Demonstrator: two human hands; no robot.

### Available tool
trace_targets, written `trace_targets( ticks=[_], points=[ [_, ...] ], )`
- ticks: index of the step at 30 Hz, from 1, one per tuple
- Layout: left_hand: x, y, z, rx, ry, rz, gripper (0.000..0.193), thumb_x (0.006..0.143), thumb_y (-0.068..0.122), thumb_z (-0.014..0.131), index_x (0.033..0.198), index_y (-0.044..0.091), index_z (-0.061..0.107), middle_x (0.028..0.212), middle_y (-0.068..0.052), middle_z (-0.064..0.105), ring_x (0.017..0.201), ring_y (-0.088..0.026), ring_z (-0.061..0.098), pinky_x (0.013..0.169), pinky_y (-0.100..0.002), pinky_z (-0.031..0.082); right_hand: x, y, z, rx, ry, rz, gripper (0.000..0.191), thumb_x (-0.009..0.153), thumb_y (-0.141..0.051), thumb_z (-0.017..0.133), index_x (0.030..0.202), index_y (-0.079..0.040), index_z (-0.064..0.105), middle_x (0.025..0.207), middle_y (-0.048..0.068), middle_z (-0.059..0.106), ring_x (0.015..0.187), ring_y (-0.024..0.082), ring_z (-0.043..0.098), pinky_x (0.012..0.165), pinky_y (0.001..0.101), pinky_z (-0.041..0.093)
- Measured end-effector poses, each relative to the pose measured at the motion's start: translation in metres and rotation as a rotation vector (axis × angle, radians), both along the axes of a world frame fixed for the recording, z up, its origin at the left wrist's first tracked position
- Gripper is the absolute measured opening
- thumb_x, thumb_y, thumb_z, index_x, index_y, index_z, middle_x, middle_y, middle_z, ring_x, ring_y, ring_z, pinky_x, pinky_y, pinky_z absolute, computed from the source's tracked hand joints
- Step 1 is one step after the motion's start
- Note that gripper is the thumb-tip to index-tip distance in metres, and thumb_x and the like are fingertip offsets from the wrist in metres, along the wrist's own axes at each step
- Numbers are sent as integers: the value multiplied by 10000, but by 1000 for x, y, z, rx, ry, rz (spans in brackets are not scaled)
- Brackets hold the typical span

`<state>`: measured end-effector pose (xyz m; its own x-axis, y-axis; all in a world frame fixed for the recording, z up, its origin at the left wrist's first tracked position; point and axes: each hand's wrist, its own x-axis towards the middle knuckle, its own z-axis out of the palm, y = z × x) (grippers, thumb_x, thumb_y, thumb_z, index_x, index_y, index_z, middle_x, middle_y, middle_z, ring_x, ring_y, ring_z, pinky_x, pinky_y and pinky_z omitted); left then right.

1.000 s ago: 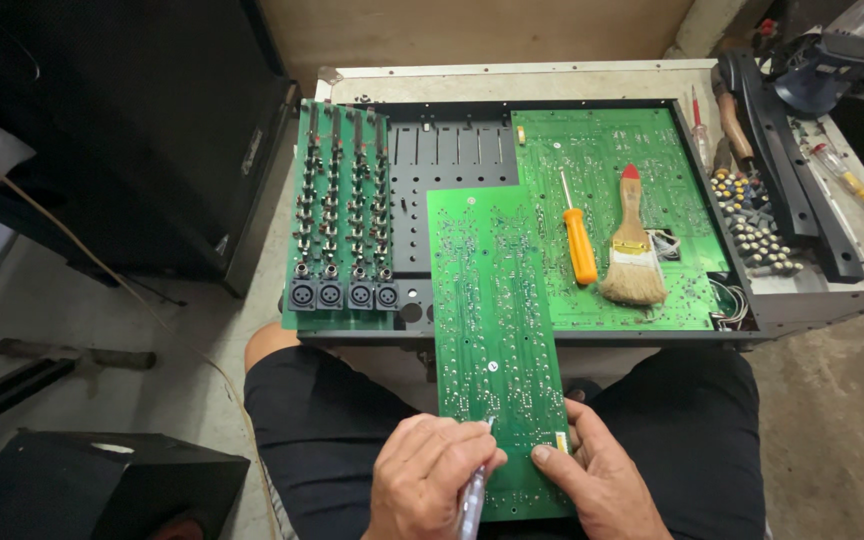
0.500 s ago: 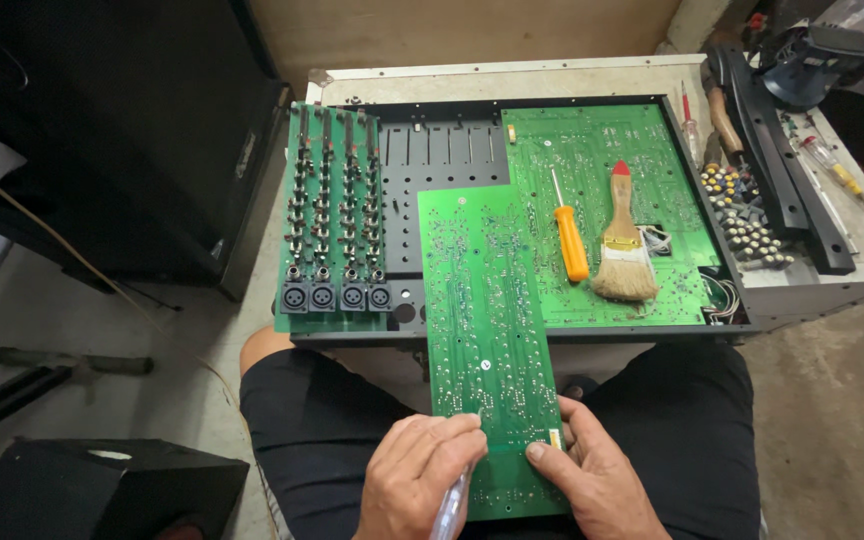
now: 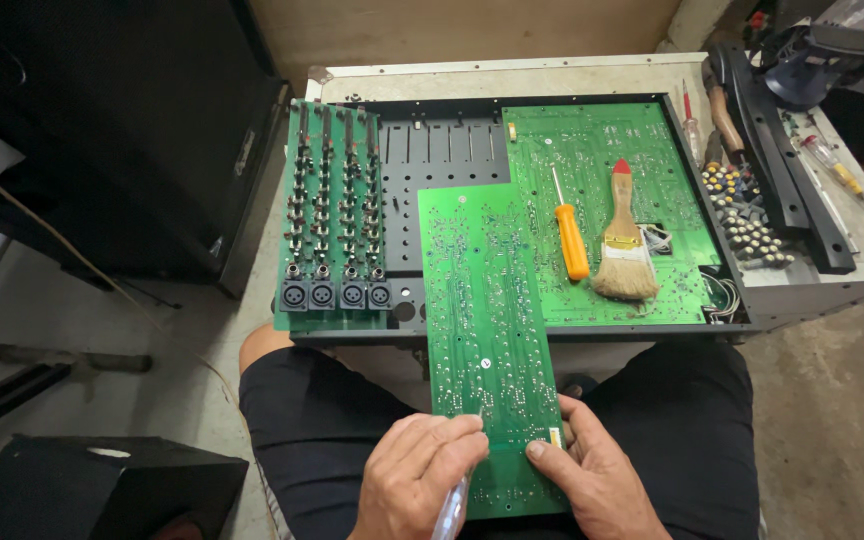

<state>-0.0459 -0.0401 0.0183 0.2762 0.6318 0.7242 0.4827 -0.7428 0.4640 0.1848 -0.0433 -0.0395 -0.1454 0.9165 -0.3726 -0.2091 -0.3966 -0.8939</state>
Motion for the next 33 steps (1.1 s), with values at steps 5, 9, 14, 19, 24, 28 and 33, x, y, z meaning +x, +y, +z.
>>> trace_targets(
  ticks=[5,9,14,19,24,28,33],
  points=[
    [-1,0,1,-10,33,2,323,751,17,734,1069,31,675,1096,-154,734,930,-317,735,820,-415,584,1,-2,1,2,-28,0,535,882,-40,645,1394,9,498,1115,121,721,990,159,685,866,329,561],
    [0,-2,3,-9,18,11,308,755,26,746,1052,48,670,1076,-130,733,956,-305,745,847,-419,586,1,1,-1,10,-42,13,540,883,-33,649,1399,6,497,1094,130,723,964,168,688,847,333,562],
    [3,0,4,-11,-2,30,293,756,-12,758,1033,38,674,1045,-134,740,917,-296,733,820,-410,592,1,-1,-2,9,-53,8,537,890,-52,652,1401,6,498,1089,112,721,955,144,679,840,320,559],
    [9,2,3,-147,-206,80,227,824,29,810,1011,60,684,996,-107,757,895,-264,756,792,-351,599,1,-1,1,11,-34,7,545,890,-65,653,1405,6,488,1091,113,721,952,141,679,840,317,562],
    [4,-4,2,-391,-290,69,203,842,42,816,1010,47,702,950,-96,771,859,-253,761,755,-327,602,0,-1,7,-32,-37,-10,541,888,-64,635,1404,6,487,1098,119,724,957,143,685,855,319,564],
    [4,-6,-1,-471,-360,92,196,835,27,804,1005,47,710,959,-88,780,872,-233,780,764,-325,616,-3,-1,10,-13,-48,2,547,891,-60,634,1412,8,480,1108,126,716,953,149,677,845,331,563],
    [3,-7,-3,-428,-336,81,178,836,31,805,969,56,691,978,-84,792,919,-237,779,811,-329,612,-4,-1,14,-22,-45,-4,555,890,-63,634,1416,8,475,1131,134,712,978,154,681,860,332,561]
  ],
)
